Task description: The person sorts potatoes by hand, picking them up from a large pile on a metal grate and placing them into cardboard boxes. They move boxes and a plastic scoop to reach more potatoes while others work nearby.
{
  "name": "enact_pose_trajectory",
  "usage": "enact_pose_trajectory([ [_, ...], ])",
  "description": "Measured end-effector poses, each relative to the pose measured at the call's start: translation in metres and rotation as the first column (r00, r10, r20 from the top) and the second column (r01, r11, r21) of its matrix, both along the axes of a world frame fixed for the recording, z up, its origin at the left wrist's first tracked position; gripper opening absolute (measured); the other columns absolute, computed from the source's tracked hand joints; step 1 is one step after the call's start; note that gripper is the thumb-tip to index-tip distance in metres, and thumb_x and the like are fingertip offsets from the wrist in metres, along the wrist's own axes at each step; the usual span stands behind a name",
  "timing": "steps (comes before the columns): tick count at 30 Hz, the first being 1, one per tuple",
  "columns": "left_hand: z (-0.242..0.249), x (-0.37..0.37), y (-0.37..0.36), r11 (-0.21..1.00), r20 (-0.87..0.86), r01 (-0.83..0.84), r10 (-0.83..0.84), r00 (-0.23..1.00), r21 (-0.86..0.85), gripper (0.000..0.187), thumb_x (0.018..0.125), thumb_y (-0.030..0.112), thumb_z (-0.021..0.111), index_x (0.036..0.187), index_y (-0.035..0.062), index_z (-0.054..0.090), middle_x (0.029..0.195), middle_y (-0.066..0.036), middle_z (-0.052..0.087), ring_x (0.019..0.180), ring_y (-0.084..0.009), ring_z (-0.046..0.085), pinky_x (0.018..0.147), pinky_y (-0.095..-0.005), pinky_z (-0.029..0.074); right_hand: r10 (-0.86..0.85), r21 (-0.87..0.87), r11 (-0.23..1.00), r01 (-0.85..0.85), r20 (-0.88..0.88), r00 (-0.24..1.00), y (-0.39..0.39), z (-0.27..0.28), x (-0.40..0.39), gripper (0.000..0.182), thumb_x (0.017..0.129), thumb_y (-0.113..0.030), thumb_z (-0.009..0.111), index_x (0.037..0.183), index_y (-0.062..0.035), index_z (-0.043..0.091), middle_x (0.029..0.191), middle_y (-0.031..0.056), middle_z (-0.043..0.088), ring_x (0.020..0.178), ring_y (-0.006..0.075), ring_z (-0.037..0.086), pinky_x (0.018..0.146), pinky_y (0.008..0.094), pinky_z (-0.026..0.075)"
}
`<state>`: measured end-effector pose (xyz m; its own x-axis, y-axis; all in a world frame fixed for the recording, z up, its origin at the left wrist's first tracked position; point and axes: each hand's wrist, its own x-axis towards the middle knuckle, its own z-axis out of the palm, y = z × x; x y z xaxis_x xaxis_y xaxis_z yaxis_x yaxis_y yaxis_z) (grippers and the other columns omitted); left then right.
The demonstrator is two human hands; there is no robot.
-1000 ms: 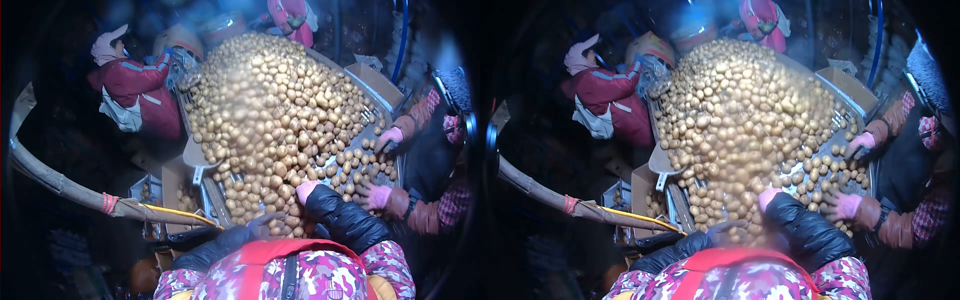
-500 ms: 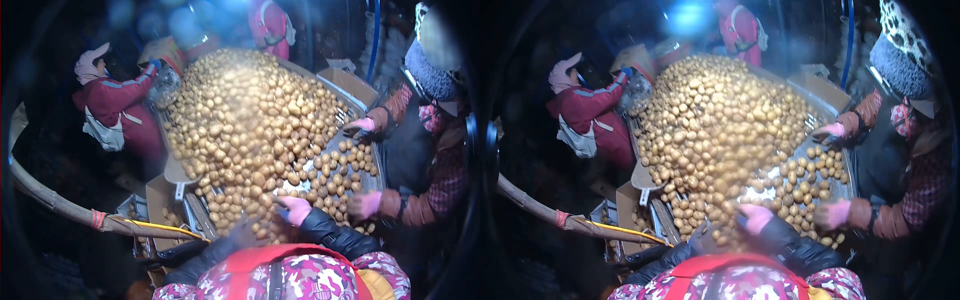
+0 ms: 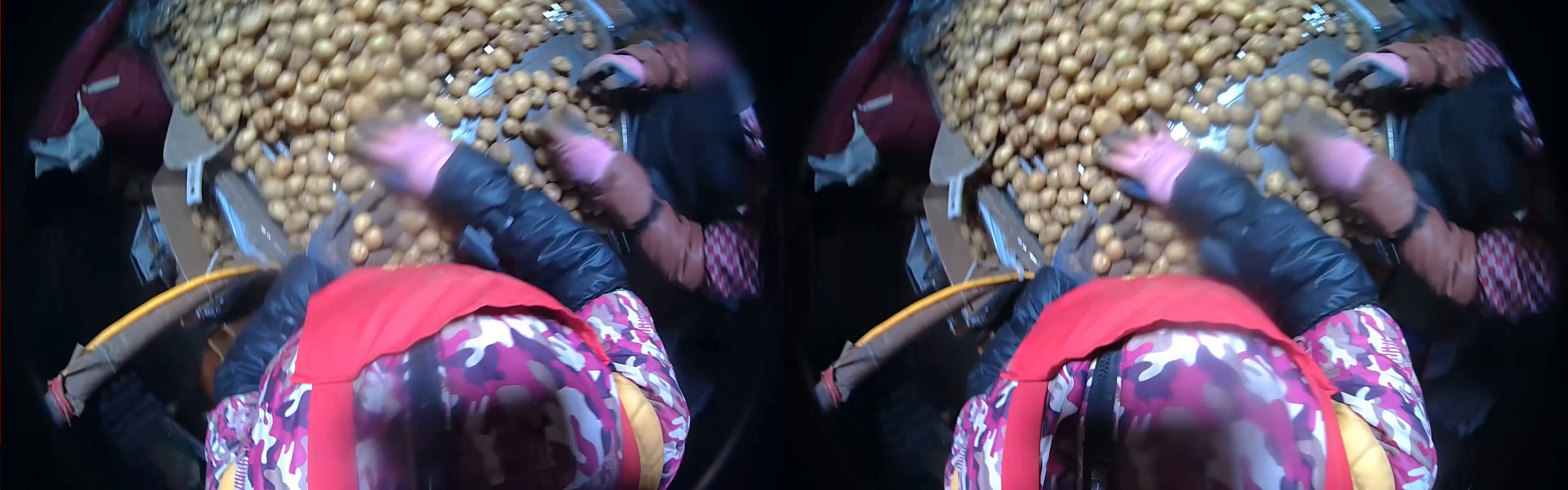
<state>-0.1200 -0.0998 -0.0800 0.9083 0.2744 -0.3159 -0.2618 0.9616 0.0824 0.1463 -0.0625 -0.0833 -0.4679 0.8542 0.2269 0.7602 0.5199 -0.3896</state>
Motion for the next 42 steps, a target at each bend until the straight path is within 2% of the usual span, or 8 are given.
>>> enact_pose_trajectory([
  [9,0.048,0.02,0.006,0.984,-0.373,0.009,0.059,0.926,0.177,0.075,0.104,0.026,0.061,0.168,0.0228,0.021,0.169,-0.013,0.029,0.148,-0.0319,0.044,0.115,-0.0469,0.046,-0.298,0.006,0.951,0.308,0.266,0.917,-0.02,0.005,0.095,0.066,0.092,-0.046,0.068,0.151,-0.021,0.052,0.16,0.0084,0.047,0.148,0.0345,0.041,0.121,0.0654,0.027],
  [17,0.066,0.021,0.017,0.893,-0.417,0.153,0.042,0.908,0.423,0.087,0.095,0.025,0.075,0.165,0.0068,0.026,0.159,-0.014,0.044,0.139,-0.0296,0.053,0.106,-0.044,0.053,-0.664,-0.042,0.734,0.678,0.17,0.729,-0.056,-0.005,0.101,0.058,0.1,-0.042,0.065,0.148,-0.0127,0.055,0.159,0.019,0.045,0.148,0.0419,0.041,0.124,0.0556,0.029],
  [22,0.053,-0.018,0.016,0.813,-0.632,0.27,0.148,0.761,0.516,0.061,0.099,0.026,0.068,0.152,0.0023,0.047,0.149,-0.014,0.056,0.121,-0.0242,0.066,0.095,-0.0379,0.058,-0.286,-0.319,0.899,0.3,0.091,0.954,-0.049,0.06,0.005,0.045,0.081,-0.022,0.07,0.122,-0.0058,0.062,0.123,0.0179,0.059,0.117,0.0422,0.058,0.102,0.053,0.045],
  [25,0.043,-0.045,0.001,0.684,-0.654,0.32,0.302,0.693,0.655,0.049,0.105,0.029,0.059,0.145,0.0024,0.055,0.133,-0.011,0.065,0.104,-0.0174,0.07,0.085,-0.0314,0.057,0.192,-0.031,0.98,-0.195,-0.076,0.978,-0.051,0.035,-0.037,0.05,0.091,-0.035,0.069,0.134,-0.0093,0.06,0.146,0.0194,0.054,0.143,0.0381,0.045,0.116,0.0642,0.032],
  [27,0.045,-0.055,-0.007,0.866,-0.659,0.105,0.288,0.694,0.488,0.046,0.106,0.03,0.056,0.144,0.003,0.057,0.123,-0.008,0.069,0.099,-0.0161,0.069,0.082,-0.0308,0.057,0.318,0.068,0.947,-0.315,-0.042,0.947,-0.035,0.018,-0.059,0.049,0.092,-0.034,0.069,0.133,-0.0106,0.06,0.145,0.017,0.054,0.144,0.0378,0.045,0.118,0.0647,0.031],
  [35,0.047,-0.058,-0.013,0.783,-0.732,0.072,0.538,0.418,0.618,0.044,0.107,0.029,0.056,0.142,0.0038,0.058,0.111,-0.007,0.07,0.085,-0.0116,0.066,0.07,-0.0289,0.059,0.033,-0.053,0.998,-0.027,0.125,0.992,-0.005,0.032,-0.039,0.053,0.095,-0.044,0.063,0.129,-0.0037,0.065,0.131,0.0178,0.065,0.146,0.0332,0.043,0.123,0.0659,0.021],
  [40,0.045,-0.045,0.021,0.692,-0.711,0.163,0.677,0.189,0.703,0.036,0.103,0.014,0.063,0.137,0.002,0.06,0.099,-0.007,0.065,0.068,-0.0105,0.058,0.06,-0.0246,0.051,-0.246,-0.046,0.96,0.276,0.329,0.912,-0.021,0.012,0.037,0.049,0.099,-0.044,0.059,0.142,-0.0213,0.061,0.147,0.0043,0.059,0.147,0.0308,0.042,0.121,0.0679,0.022],
  [42,0.023,-0.052,0.045,0.487,-0.576,0.391,0.804,0.149,0.781,0.039,0.102,0.013,0.061,0.14,0.0035,0.06,0.117,-0.015,0.069,0.097,-0.0251,0.069,0.085,-0.0346,0.056,-0.31,0.015,0.944,0.328,0.374,0.874,-0.034,0.006,0.058,0.052,0.1,-0.045,0.057,0.146,-0.0214,0.058,0.155,0.0046,0.053,0.15,0.0313,0.039,0.123,0.0659,0.02],
])
